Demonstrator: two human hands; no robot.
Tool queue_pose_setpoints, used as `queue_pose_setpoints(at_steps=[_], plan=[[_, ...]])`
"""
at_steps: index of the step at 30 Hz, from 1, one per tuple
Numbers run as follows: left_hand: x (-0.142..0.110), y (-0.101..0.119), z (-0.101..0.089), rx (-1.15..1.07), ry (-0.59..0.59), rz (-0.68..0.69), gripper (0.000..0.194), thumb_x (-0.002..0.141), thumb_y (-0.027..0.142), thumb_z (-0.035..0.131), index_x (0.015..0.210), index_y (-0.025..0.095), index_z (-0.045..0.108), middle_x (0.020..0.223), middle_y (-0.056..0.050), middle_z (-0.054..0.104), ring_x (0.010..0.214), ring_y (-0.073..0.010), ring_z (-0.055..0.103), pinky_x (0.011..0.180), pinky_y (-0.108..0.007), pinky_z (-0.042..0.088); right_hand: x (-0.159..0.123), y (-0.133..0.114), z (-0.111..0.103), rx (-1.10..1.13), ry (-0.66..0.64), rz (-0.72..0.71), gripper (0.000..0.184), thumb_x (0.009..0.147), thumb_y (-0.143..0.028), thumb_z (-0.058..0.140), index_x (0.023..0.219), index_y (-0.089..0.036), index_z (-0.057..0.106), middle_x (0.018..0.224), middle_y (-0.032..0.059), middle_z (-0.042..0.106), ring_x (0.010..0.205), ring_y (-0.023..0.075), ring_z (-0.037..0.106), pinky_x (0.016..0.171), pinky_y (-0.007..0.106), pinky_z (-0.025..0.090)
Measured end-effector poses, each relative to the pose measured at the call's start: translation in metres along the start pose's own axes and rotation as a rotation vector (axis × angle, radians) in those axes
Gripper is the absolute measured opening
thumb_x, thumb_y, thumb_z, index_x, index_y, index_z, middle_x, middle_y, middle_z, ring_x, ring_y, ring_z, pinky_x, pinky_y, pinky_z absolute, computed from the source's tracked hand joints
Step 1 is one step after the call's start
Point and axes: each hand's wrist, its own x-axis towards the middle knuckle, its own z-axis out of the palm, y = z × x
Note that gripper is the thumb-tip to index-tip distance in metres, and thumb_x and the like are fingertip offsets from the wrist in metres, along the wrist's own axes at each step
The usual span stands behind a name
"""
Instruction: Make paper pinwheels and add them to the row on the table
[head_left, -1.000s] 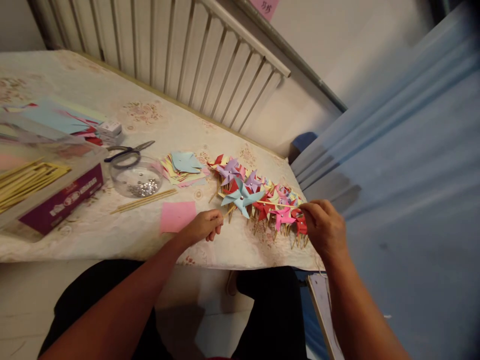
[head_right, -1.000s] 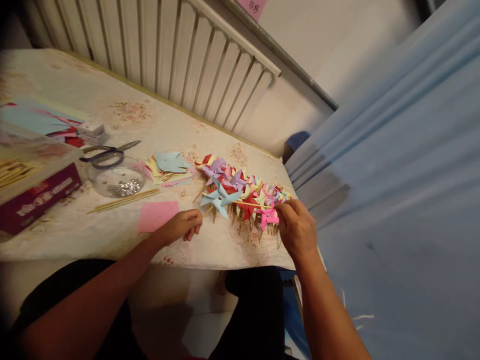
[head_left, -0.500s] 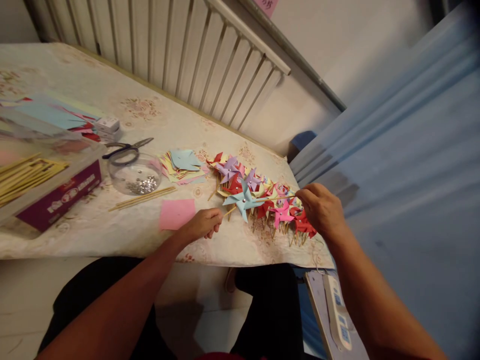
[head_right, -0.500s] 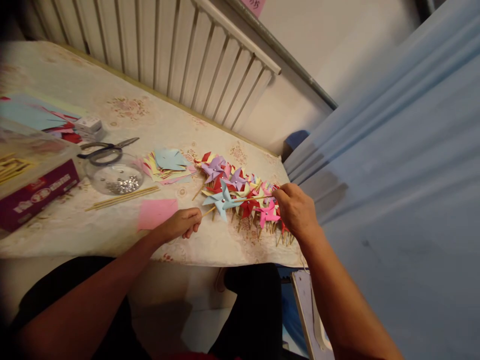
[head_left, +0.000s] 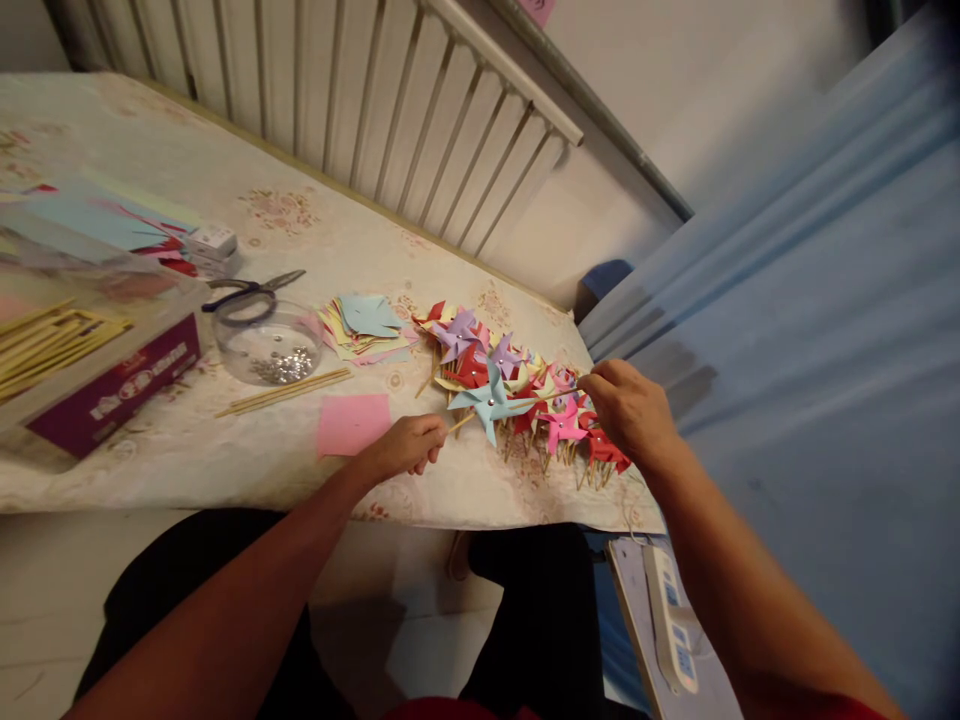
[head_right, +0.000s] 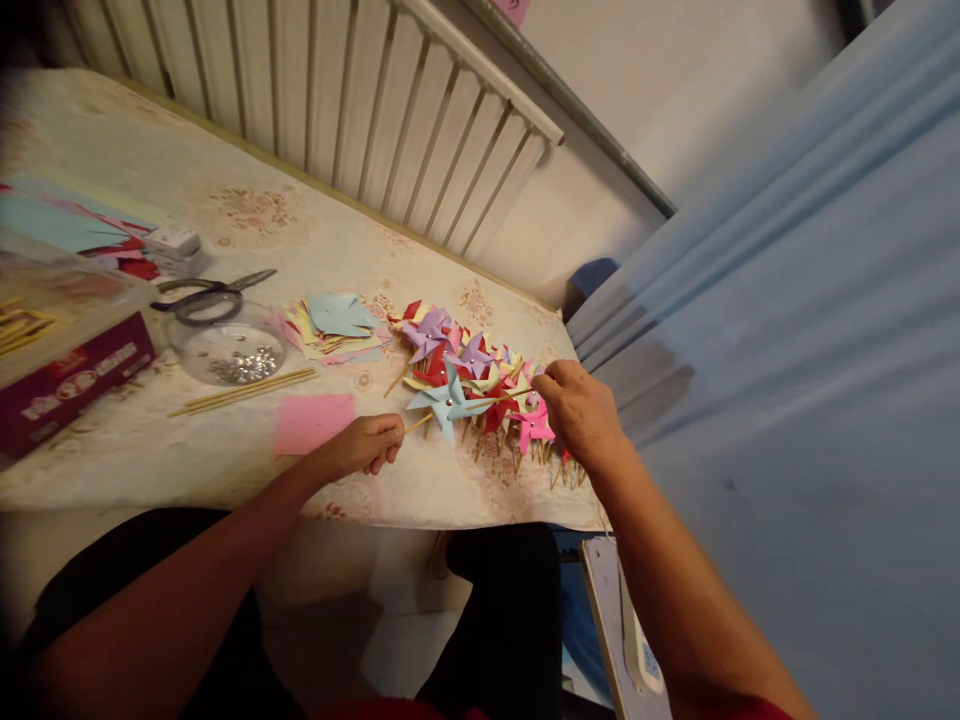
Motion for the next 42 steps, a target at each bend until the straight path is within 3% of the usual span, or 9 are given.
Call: queue_pose_setpoints(at_steps=[15,42], plan=[[-0.002,0.005,0.001,0.0,-0.009,-0.038,0.023,0.081,0.038,0.041,0.069,0.019,0.045,0.061,0.003,0.053,0.042,-0.0074,0.044,0.041,-0.021,0.035,0.005,-0.012,0.007,0.071,-0.019,-0.069,0.028,0.088,-0.011,0.04,0.094,-0.022,0.066,0.097,0.0071,0.063,0.086,0.0192,0.052,0.064,0.027,0.033],[-0.004,0.009,0.0,0.011,0.0,-0.035,0.024,0.082,0.037,0.041,0.066,0.018,0.045,0.06,0.003,0.053,0.041,-0.0071,0.045,0.042,-0.02,0.034,0.003,-0.011,0.005,0.061,-0.049,-0.041,0.025,0.088,-0.013,0.043,0.091,-0.023,0.066,0.094,0.0062,0.063,0.084,0.0188,0.053,0.06,0.027,0.032]])
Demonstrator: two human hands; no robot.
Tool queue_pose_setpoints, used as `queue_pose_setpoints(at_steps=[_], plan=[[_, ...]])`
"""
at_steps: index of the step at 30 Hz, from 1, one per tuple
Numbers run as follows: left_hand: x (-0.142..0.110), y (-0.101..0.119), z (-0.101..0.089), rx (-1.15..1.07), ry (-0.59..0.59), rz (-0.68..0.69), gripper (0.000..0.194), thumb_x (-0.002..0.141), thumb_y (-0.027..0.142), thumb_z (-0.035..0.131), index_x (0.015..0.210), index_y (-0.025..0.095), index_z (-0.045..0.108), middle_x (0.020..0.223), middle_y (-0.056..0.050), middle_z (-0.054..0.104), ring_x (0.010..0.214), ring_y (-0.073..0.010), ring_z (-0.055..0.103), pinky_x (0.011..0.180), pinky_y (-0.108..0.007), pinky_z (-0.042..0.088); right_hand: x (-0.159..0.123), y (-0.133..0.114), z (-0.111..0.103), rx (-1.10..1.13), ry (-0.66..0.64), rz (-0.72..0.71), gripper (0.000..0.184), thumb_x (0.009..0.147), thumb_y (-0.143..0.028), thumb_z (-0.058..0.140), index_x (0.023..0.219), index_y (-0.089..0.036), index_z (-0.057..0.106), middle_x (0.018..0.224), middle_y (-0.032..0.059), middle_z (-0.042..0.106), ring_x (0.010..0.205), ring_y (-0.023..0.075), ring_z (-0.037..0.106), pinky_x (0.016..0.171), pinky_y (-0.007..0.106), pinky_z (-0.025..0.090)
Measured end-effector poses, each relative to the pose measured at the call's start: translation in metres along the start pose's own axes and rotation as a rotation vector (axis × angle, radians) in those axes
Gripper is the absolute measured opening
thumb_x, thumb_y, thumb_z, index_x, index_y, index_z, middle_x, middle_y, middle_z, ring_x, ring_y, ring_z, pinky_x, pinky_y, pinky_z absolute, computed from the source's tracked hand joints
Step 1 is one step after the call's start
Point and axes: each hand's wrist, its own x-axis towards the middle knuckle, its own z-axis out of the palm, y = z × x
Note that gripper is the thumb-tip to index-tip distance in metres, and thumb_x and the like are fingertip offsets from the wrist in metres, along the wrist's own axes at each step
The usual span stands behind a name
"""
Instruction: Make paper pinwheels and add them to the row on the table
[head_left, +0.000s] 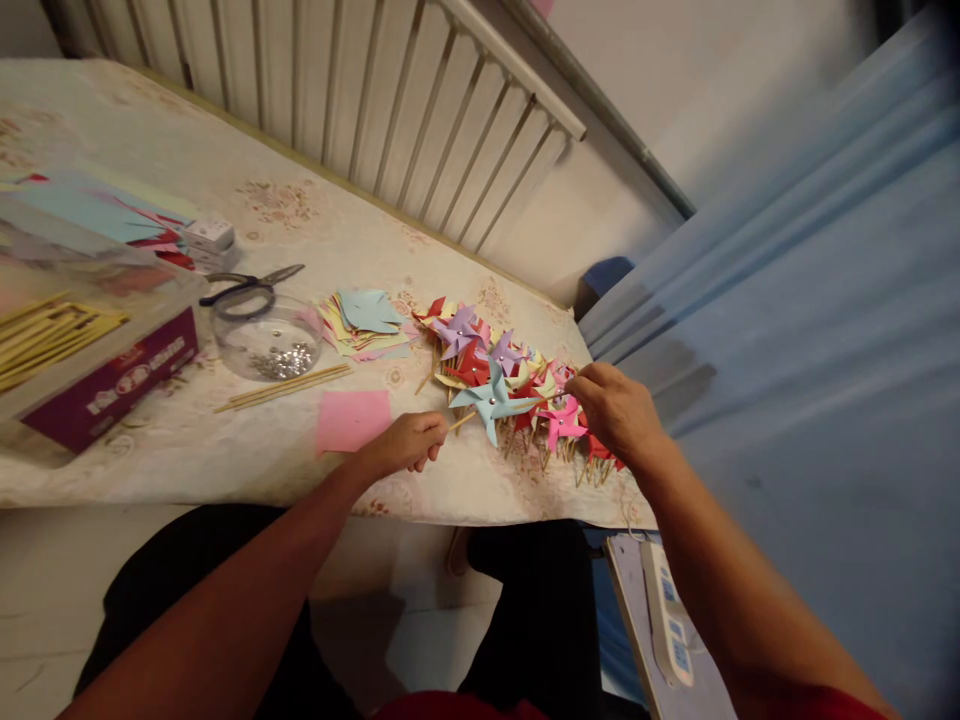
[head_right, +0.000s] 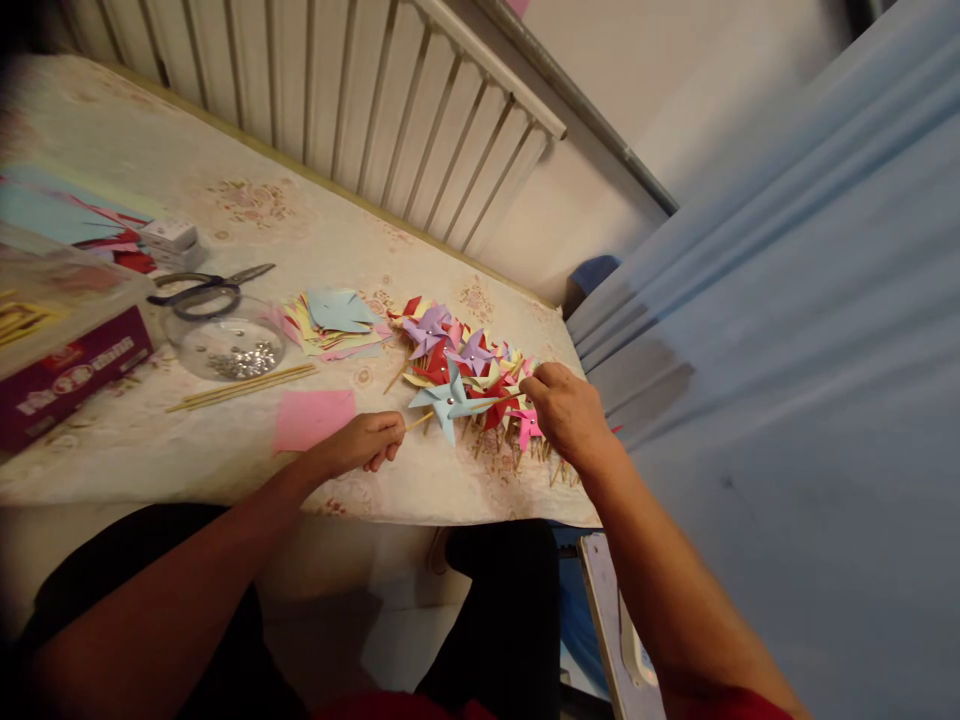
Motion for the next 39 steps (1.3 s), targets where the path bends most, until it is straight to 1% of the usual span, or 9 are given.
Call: queue_pose_setpoints(at_steps=[5,9,14,17,22,26,29,33,39], plan=[[0.001,-0.001,-0.001,0.002,0.011,-0.01,0.025,0.081,0.038,0.042,0.067,0.018,0.046,0.061,0.002,0.054,0.041,-0.0071,0.044,0.041,-0.02,0.034,-0.004,0.006,0.001,0.008,0.008,0.049,0.023,0.088,-0.016,0.045,0.092,-0.022,0.067,0.092,0.0064,0.063,0.083,0.0182,0.054,0.058,0.026,0.031],[0.003,-0.004,-0.001,-0.018,0.028,-0.015,0.023,0.08,0.037,0.043,0.068,0.018,0.046,0.061,0.003,0.054,0.041,-0.0071,0.045,0.041,-0.02,0.034,-0.015,0.015,0.003,0.068,0.052,0.154,0.021,0.089,-0.019,0.046,0.09,-0.022,0.067,0.09,0.006,0.063,0.081,0.0179,0.056,0.059,0.026,0.034],[0.006,-0.012,0.0,-0.072,0.083,-0.026,0.022,0.079,0.038,0.045,0.072,0.018,0.048,0.061,0.003,0.053,0.041,-0.007,0.045,0.039,-0.019,0.033,-0.038,0.013,0.015,0.378,0.197,0.302,0.016,0.086,-0.023,0.05,0.085,-0.02,0.066,0.085,0.0059,0.063,0.075,0.0186,0.058,0.066,0.029,0.042],[0.007,-0.015,0.001,-0.108,0.105,-0.037,0.023,0.079,0.041,0.047,0.073,0.018,0.049,0.061,0.004,0.053,0.041,-0.0067,0.044,0.039,-0.019,0.033,-0.055,-0.005,0.029,0.611,0.238,0.381,0.013,0.085,-0.026,0.053,0.081,-0.02,0.064,0.081,0.0049,0.062,0.074,0.0191,0.057,0.067,0.031,0.043],[0.01,-0.016,0.001,-0.171,0.131,-0.028,0.024,0.078,0.042,0.05,0.076,0.018,0.05,0.062,0.004,0.053,0.042,-0.0065,0.045,0.039,-0.019,0.032,-0.085,-0.057,0.056,1.185,0.315,0.782,0.012,0.08,-0.032,0.061,0.082,-0.02,0.061,0.068,-0.0008,0.058,0.057,0.014,0.051,0.054,0.026,0.041],[0.01,-0.018,0.001,-0.215,0.158,0.001,0.024,0.078,0.042,0.051,0.073,0.018,0.049,0.063,0.003,0.052,0.045,-0.0063,0.046,0.042,-0.019,0.033,-0.094,-0.091,0.068,1.632,0.446,0.919,0.017,0.077,-0.032,0.066,0.087,-0.02,0.058,0.063,-0.003,0.057,0.049,0.011,0.049,0.047,0.023,0.038],[0.009,-0.018,0.001,-0.247,0.153,0.02,0.024,0.079,0.041,0.05,0.073,0.017,0.049,0.064,0.003,0.053,0.046,-0.0065,0.046,0.043,-0.019,0.033,-0.089,-0.103,0.067,1.832,0.436,0.922,0.027,0.074,-0.032,0.07,0.095,-0.019,0.06,0.065,-0.001,0.062,0.05,0.0117,0.052,0.045,0.023,0.038],[0.008,-0.017,0.0,-0.289,0.136,0.033,0.023,0.079,0.04,0.052,0.075,0.017,0.049,0.063,0.003,0.054,0.046,-0.0066,0.045,0.043,-0.02,0.033,-0.077,-0.112,0.054,1.988,0.351,0.842,0.02,0.074,-0.032,0.071,0.085,-0.018,0.062,0.068,0.0007,0.064,0.049,0.0112,0.055,0.043,0.021,0.037],[0.006,-0.014,0.0,-0.275,0.12,0.042,0.021,0.079,0.036,0.052,0.073,0.017,0.048,0.064,0.003,0.055,0.046,-0.0061,0.045,0.044,-0.019,0.033,-0.067,-0.123,0.036,1.957,0.276,0.714,0.012,0.081,-0.03,0.065,0.08,-0.019,0.06,0.066,-0.0006,0.063,0.051,0.0113,0.056,0.048,0.022,0.041]])
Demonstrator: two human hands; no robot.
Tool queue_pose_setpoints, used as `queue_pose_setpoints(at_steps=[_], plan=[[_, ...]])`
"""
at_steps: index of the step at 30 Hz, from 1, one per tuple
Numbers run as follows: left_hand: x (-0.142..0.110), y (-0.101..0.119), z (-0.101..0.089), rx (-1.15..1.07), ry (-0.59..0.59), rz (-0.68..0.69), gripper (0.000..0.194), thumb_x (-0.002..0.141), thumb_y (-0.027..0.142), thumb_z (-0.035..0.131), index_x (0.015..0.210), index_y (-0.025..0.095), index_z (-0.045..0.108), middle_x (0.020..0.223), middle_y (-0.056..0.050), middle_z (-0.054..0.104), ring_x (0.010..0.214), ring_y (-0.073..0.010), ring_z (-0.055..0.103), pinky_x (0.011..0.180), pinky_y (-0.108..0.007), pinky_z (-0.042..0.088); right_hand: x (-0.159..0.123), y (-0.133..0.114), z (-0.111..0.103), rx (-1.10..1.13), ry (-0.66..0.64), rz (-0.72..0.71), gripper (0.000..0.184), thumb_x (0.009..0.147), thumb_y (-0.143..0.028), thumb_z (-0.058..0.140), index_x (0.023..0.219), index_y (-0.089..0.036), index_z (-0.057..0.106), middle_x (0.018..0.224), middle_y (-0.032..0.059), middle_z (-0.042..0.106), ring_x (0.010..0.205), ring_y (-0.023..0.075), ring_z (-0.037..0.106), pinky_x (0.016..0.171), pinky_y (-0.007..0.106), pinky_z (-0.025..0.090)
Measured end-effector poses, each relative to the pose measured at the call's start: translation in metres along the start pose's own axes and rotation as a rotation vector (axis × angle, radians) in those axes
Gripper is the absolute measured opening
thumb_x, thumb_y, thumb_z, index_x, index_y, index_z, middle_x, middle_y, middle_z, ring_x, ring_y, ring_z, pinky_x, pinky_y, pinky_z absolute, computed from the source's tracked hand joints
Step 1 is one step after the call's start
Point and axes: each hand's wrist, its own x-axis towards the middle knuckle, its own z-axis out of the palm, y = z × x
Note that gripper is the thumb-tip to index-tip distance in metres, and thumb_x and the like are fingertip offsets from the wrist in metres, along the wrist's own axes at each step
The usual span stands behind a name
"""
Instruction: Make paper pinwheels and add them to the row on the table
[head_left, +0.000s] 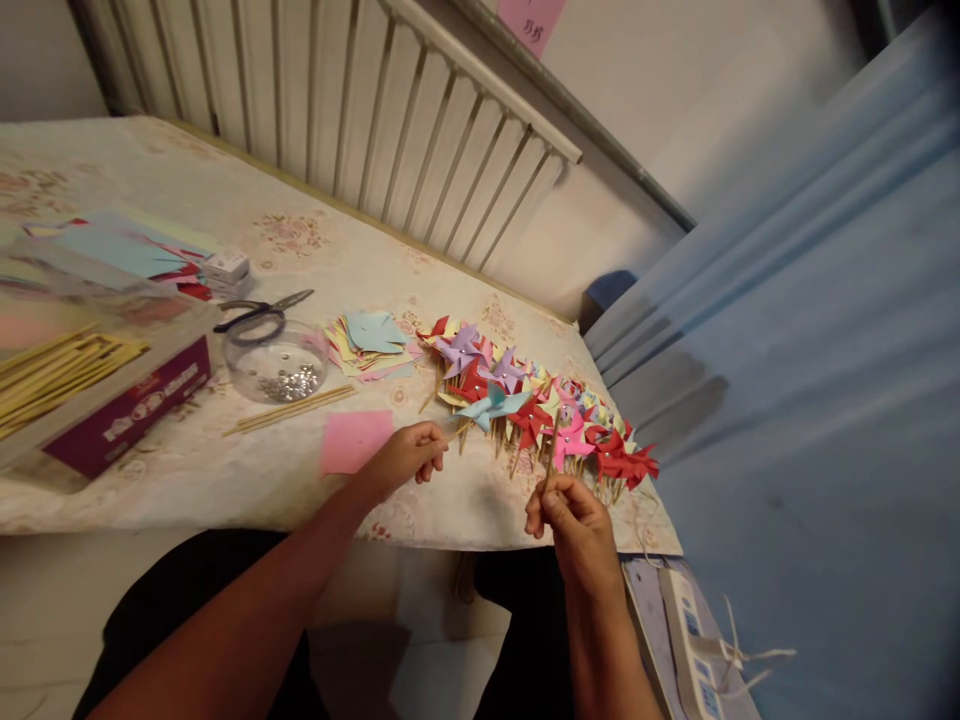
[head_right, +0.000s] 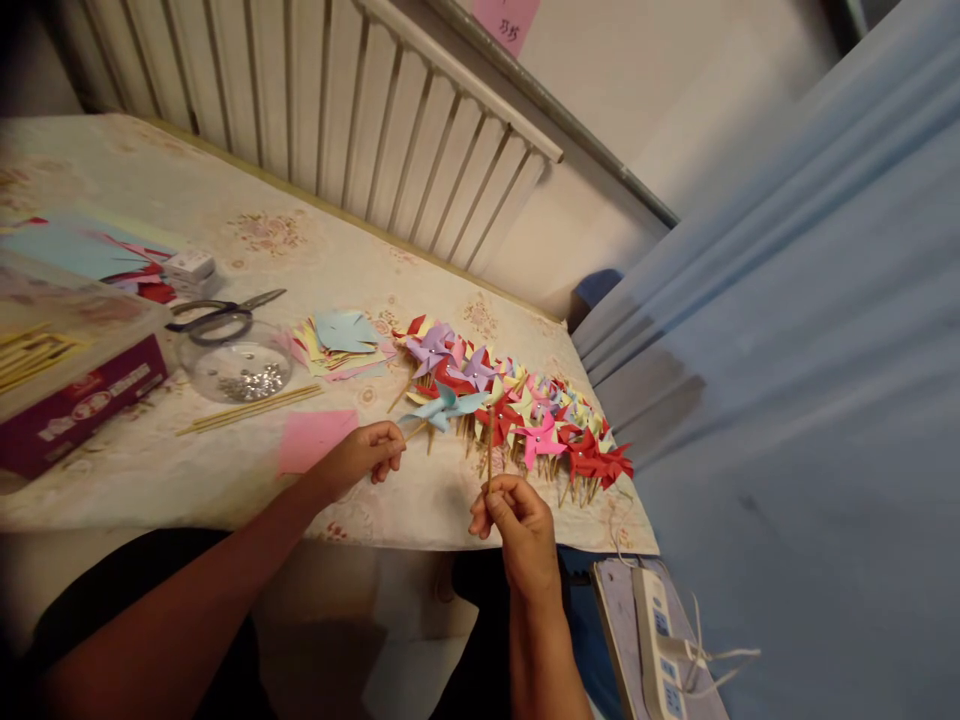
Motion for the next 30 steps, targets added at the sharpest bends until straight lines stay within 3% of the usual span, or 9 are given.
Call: queue_pose_setpoints(at_steps=[9,15,30], plan=[[-0.003,0.006,0.001,-0.015,-0.013,0.008,0.02,0.079,0.034,0.053,0.073,0.016,0.048,0.063,0.003,0.055,0.046,-0.0063,0.045,0.044,-0.02,0.034,-0.001,0.012,-0.007,-0.085,0.128,-0.014,0.012,0.075,-0.027,0.07,0.076,-0.018,0.062,0.058,-0.0049,0.052,0.05,0.0067,0.045,0.048,0.019,0.034],[-0.003,0.007,0.002,-0.026,-0.002,0.008,0.022,0.078,0.037,0.055,0.075,0.017,0.049,0.061,0.003,0.056,0.046,-0.007,0.046,0.044,-0.02,0.033,-0.01,0.014,0.003,-0.065,-0.014,0.163,0.018,0.078,-0.034,0.067,0.082,-0.017,0.06,0.061,-0.0015,0.062,0.041,0.0061,0.047,0.04,0.017,0.031],[0.001,0.001,0.0,-0.07,0.033,0.026,0.021,0.077,0.035,0.058,0.077,0.017,0.048,0.062,0.004,0.056,0.045,-0.0061,0.046,0.043,-0.019,0.033,-0.016,0.007,0.017,-0.054,-0.072,0.237,0.02,0.082,-0.034,0.062,0.084,-0.016,0.054,0.059,0.0001,0.065,0.036,0.0071,0.053,0.036,0.015,0.028]])
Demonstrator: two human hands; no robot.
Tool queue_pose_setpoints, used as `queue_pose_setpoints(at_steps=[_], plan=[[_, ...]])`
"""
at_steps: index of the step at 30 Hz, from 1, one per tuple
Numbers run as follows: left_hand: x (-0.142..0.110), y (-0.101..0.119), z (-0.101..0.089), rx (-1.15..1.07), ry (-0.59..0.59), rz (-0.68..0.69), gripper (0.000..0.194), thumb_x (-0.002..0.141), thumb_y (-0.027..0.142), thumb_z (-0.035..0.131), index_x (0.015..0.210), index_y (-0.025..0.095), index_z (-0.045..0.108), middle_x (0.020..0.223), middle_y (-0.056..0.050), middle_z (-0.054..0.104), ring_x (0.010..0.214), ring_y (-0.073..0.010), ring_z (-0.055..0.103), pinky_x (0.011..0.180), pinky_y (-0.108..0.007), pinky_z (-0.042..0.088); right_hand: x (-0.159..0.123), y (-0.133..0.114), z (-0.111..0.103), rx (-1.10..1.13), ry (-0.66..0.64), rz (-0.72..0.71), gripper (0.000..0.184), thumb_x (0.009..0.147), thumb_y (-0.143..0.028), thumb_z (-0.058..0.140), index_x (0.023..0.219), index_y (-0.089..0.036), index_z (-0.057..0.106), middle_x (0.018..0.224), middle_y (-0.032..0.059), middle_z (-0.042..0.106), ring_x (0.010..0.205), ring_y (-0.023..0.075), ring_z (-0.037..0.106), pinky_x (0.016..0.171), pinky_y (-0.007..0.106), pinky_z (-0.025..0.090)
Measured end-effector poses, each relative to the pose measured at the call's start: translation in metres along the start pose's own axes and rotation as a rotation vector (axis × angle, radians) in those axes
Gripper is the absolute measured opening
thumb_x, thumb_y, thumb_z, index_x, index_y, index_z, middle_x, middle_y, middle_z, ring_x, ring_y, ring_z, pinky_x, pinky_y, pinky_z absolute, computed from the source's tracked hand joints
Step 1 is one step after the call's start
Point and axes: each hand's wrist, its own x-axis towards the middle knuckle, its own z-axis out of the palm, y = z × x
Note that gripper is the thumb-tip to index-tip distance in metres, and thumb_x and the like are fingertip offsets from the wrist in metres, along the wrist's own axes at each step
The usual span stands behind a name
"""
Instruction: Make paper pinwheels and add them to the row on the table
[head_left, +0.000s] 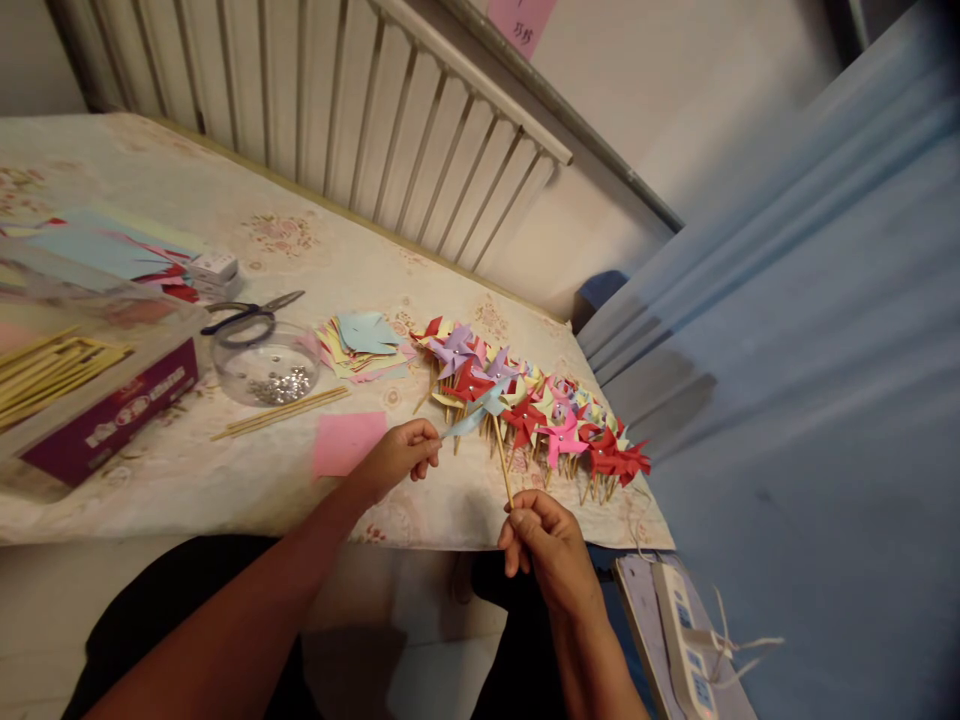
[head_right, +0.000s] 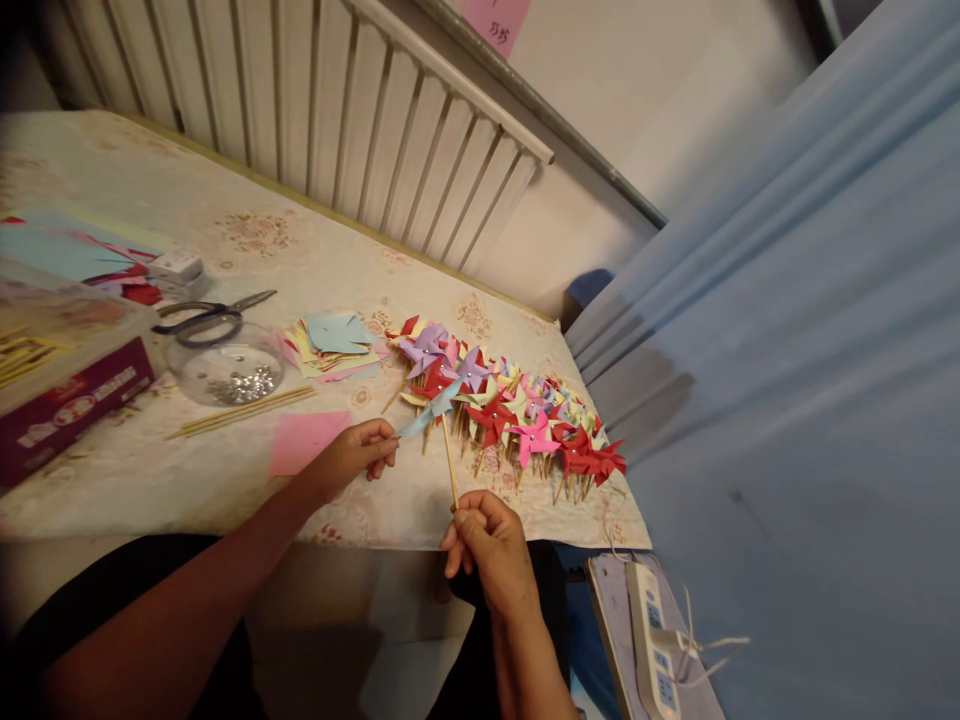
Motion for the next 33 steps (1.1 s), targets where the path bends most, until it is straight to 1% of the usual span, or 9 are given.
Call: queue_pose_setpoints(at_steps=[7,14,23,28,33], plan=[[0.0,-0.002,-0.001,0.006,0.011,0.028,0.02,0.077,0.035,0.057,0.077,0.017,0.048,0.064,0.003,0.057,0.046,-0.0064,0.047,0.043,-0.02,0.033,-0.003,-0.002,0.002,0.02,0.0,-0.001,0.02,0.082,-0.033,0.061,0.085,-0.016,0.053,0.059,0.0004,0.065,0.036,0.0077,0.054,0.035,0.014,0.028],[-0.001,0.001,-0.001,0.035,0.01,0.041,0.021,0.077,0.036,0.058,0.077,0.017,0.049,0.065,0.003,0.056,0.048,-0.0066,0.047,0.045,-0.02,0.035,-0.005,-0.005,0.0,0.026,0.011,-0.002,0.021,0.082,-0.034,0.062,0.087,-0.016,0.053,0.058,0.0,0.065,0.035,0.0075,0.053,0.035,0.014,0.029],[-0.001,0.002,-0.003,0.073,0.003,0.046,0.019,0.077,0.035,0.057,0.076,0.017,0.05,0.066,0.003,0.055,0.05,-0.0073,0.048,0.047,-0.021,0.035,-0.003,-0.004,-0.006,0.022,0.024,0.001,0.021,0.082,-0.034,0.061,0.089,-0.016,0.054,0.055,-0.0015,0.063,0.033,0.0066,0.048,0.035,0.015,0.028],[-0.001,0.0,-0.003,0.089,-0.006,0.05,0.017,0.077,0.033,0.057,0.076,0.017,0.05,0.066,0.003,0.055,0.051,-0.0076,0.048,0.048,-0.021,0.035,-0.004,-0.006,-0.008,0.006,0.043,-0.015,0.021,0.082,-0.035,0.061,0.088,-0.016,0.055,0.053,-0.0024,0.061,0.032,0.0051,0.043,0.035,0.015,0.025],[-0.001,-0.002,-0.004,0.11,-0.011,0.054,0.015,0.078,0.031,0.056,0.077,0.017,0.051,0.067,0.003,0.055,0.052,-0.0078,0.048,0.049,-0.021,0.035,-0.003,-0.009,-0.01,0.001,0.059,-0.01,0.021,0.08,-0.036,0.062,0.086,-0.017,0.056,0.052,-0.0029,0.06,0.031,0.0049,0.042,0.035,0.015,0.024]])
